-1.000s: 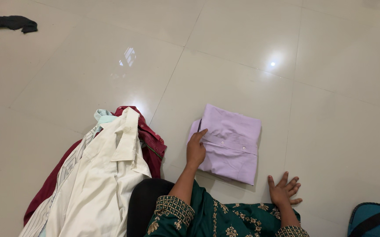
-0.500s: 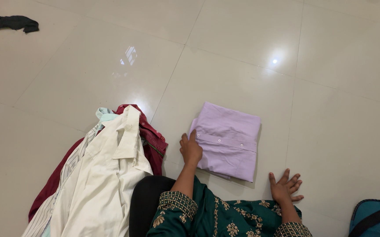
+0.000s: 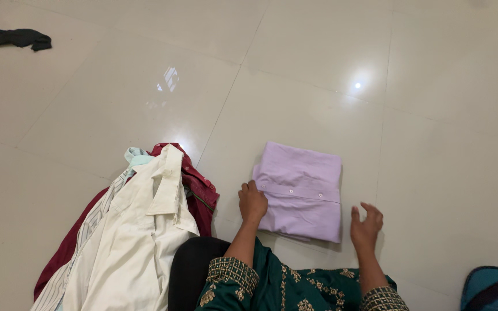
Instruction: The person folds a light purple button-down shirt by smoothing it, folding the sleeves inward, and then folding the body into a square.
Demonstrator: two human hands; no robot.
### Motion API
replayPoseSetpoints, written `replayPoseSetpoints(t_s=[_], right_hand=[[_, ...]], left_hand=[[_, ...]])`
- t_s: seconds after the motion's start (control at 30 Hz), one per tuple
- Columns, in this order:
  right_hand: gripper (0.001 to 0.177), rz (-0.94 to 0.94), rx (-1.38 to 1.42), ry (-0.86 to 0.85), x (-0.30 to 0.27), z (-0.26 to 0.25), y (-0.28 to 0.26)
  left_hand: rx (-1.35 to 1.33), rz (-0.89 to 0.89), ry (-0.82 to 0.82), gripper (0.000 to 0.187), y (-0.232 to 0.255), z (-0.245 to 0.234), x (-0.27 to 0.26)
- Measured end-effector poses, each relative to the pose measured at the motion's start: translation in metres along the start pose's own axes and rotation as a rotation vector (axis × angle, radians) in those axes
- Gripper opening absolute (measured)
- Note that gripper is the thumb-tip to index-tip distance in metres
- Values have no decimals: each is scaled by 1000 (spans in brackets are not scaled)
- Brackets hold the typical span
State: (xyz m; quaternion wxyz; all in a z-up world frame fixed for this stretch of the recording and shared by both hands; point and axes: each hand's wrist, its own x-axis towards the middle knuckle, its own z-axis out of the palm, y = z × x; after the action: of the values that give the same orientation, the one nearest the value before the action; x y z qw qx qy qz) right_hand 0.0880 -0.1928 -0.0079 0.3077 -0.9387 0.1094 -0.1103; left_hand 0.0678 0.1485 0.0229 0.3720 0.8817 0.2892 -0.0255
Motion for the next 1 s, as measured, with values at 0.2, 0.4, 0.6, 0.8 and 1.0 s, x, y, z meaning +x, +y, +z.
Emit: replayPoseSetpoints(t_s=[0.2,0.4,0.6,0.8,1.0], right_hand=[[45,-317,-65,-42,-7,17,-80],[65,-465,-279,-52,-29,44,-74],[69,-448,-312,-120,-30,59,-58],[70,-456,-286,-160,-24,58,-55],[62,-389,-188,-138,-30,23,-49]], left_hand=[[57,1,-129,60,19,-13,-19],[268,509,95,73,23,6,-26],[451,304,-249,83,20,4,-27],[382,238,-226,82,15,9,-23],[-404,53,180,61,-5,24,15]])
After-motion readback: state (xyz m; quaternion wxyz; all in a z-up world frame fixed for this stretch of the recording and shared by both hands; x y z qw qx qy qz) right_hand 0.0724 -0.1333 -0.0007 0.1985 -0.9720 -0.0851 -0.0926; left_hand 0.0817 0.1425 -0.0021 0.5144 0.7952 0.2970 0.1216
